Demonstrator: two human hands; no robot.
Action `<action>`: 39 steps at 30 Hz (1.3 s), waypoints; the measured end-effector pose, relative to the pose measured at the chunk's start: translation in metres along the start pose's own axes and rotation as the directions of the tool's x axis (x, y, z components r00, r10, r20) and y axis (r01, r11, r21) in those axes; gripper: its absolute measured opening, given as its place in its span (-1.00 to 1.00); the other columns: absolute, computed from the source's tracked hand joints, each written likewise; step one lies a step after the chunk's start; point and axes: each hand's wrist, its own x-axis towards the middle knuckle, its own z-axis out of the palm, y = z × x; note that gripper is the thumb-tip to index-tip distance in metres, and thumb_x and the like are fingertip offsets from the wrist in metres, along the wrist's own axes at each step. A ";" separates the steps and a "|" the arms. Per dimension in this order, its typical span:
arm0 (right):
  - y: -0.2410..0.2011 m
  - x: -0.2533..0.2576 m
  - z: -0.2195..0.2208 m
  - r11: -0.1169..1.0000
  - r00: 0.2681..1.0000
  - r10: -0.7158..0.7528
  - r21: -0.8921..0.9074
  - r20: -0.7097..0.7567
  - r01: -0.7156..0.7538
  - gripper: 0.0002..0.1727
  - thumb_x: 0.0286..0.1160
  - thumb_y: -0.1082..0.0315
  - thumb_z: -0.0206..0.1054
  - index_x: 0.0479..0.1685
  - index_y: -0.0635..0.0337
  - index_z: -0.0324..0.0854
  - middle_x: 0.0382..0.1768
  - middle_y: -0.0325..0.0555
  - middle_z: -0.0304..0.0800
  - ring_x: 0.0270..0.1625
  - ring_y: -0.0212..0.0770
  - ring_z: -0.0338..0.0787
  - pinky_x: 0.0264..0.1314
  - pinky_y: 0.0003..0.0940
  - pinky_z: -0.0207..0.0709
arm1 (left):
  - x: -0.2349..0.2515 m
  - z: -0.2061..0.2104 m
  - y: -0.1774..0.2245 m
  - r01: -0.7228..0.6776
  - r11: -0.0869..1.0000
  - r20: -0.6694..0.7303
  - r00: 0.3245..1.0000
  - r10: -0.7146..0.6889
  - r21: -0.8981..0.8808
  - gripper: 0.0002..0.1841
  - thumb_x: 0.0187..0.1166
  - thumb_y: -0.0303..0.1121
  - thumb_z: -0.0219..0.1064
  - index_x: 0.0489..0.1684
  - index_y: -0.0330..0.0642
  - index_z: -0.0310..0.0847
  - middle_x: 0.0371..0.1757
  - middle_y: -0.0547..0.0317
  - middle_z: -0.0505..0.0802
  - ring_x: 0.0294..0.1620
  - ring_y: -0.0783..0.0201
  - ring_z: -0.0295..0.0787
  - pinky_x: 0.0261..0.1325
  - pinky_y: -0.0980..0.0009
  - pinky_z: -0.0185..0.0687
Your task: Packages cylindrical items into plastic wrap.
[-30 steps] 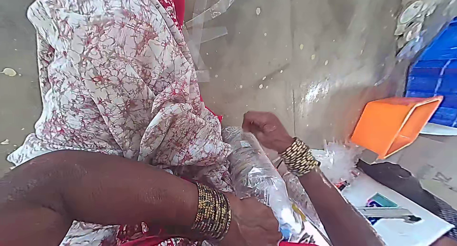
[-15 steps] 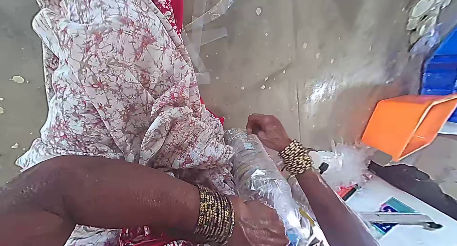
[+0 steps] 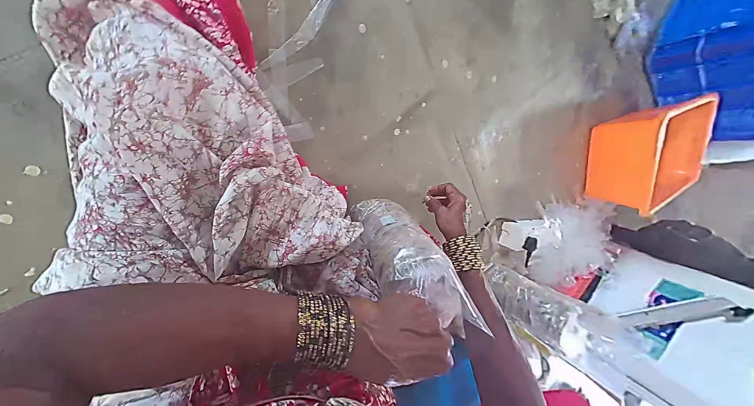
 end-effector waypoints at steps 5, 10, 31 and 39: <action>-0.050 -0.068 -0.045 0.944 0.938 -0.256 0.148 -0.234 0.295 -0.67 0.44 0.43 0.30 0.11 0.46 0.60 0.03 0.07 0.75 0.00 -0.33 0.78 0.04 -0.45 0.67 | 0.002 0.002 0.001 -0.085 0.962 0.200 0.979 0.032 0.261 -0.87 0.48 -0.50 0.31 -0.19 -0.25 0.79 -0.23 -0.07 0.83 -0.05 -0.08 0.83 0.04 0.05 0.72; -0.112 -0.173 -0.078 0.776 0.797 -0.572 0.186 -0.196 0.603 -0.81 0.57 0.26 0.41 -0.17 0.23 0.77 -0.25 -0.35 0.87 -0.27 -0.62 0.78 -0.18 -0.66 0.73 | 0.004 -0.003 0.012 -0.126 0.930 0.199 0.978 0.059 0.345 -0.84 0.52 -0.57 0.25 -0.25 -0.21 0.78 -0.13 0.02 0.83 0.08 -0.02 0.79 0.27 0.09 0.66; -0.125 -0.181 -0.038 0.856 0.946 -0.281 -0.403 0.161 0.323 -0.73 0.25 0.38 0.50 -0.12 0.39 0.77 -0.24 0.22 0.87 -0.08 0.21 0.89 0.04 0.17 0.70 | 0.032 0.003 -0.037 0.281 0.889 -0.408 0.809 -0.422 -0.362 -0.68 0.69 -0.42 0.13 0.17 -0.34 0.78 0.36 -0.04 0.82 0.64 -0.06 0.50 0.78 -0.32 -0.17; -0.117 -0.168 -0.043 0.848 0.958 -0.263 -0.447 0.113 0.285 -0.44 0.34 0.30 0.35 0.20 0.68 0.59 0.13 0.48 0.78 0.31 0.23 0.78 0.46 0.02 0.54 | 0.056 -0.008 -0.043 0.220 0.853 -0.378 0.824 -0.422 -0.473 -0.68 0.73 -0.40 0.13 -0.01 -0.44 0.80 0.19 -0.16 0.88 0.47 -0.04 0.70 0.76 -0.08 0.13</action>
